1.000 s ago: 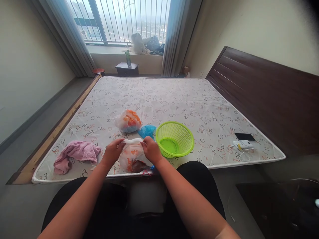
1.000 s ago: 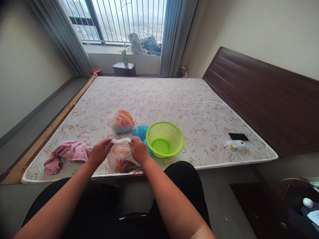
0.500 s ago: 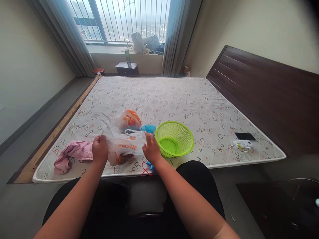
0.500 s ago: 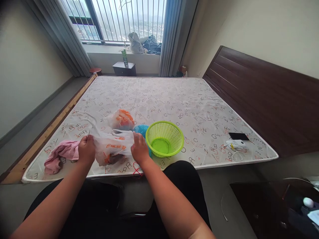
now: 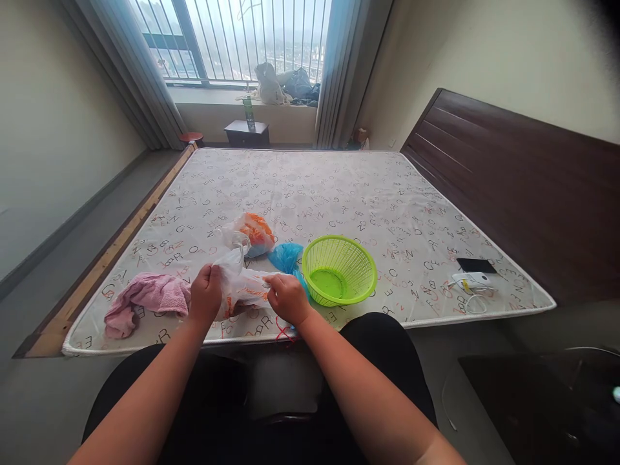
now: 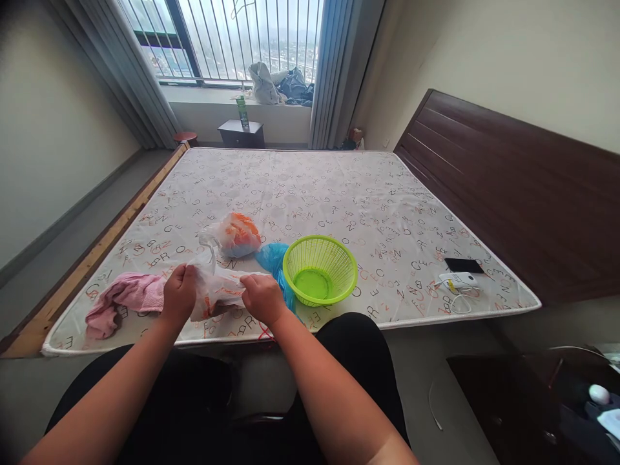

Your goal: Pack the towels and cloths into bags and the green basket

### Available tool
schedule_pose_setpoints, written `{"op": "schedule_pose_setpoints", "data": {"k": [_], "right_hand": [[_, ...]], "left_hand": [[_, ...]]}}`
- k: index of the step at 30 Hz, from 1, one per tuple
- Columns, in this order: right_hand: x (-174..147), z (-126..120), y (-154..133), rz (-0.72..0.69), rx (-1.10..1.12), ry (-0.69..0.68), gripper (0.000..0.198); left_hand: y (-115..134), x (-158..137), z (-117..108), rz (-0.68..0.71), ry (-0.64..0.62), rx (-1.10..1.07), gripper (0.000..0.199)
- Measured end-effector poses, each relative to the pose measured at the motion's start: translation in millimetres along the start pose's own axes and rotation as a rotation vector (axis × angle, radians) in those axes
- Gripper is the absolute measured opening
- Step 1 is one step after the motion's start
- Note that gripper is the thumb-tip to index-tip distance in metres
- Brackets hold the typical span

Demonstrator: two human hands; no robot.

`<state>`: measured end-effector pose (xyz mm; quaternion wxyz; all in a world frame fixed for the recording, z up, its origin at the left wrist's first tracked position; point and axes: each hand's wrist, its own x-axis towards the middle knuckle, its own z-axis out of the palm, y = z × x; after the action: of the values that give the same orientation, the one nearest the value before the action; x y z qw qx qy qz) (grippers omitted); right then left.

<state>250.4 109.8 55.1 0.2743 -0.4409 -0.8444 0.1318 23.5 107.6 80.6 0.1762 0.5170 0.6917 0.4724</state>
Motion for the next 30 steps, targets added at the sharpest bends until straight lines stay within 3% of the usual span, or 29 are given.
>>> {"op": "schedule_pose_setpoints", "data": {"k": [11,16,20,25,30], "right_hand": [[1,-9,-4,0.173,0.046,-0.235,0.047],[1,-7,-4,0.154,0.045,-0.288,0.049],[2,-3,-2,0.059,0.142,-0.377,0.04],[6,9,0,0.056,0.318,-0.252,0.034],[5,28,2,0.151,0.245,-0.167,0.021]], "left_hand": [[5,-1,0,-0.011,-0.016,0.056,0.032],[1,-1,1,-0.002,-0.036,0.086,0.032],[-3,-3,3,0.014,-0.067,0.066,0.032],[-1,-8,6,0.052,-0.062,0.072,0.029],[1,-15,8,0.12,-0.147,0.054,0.029]]}}
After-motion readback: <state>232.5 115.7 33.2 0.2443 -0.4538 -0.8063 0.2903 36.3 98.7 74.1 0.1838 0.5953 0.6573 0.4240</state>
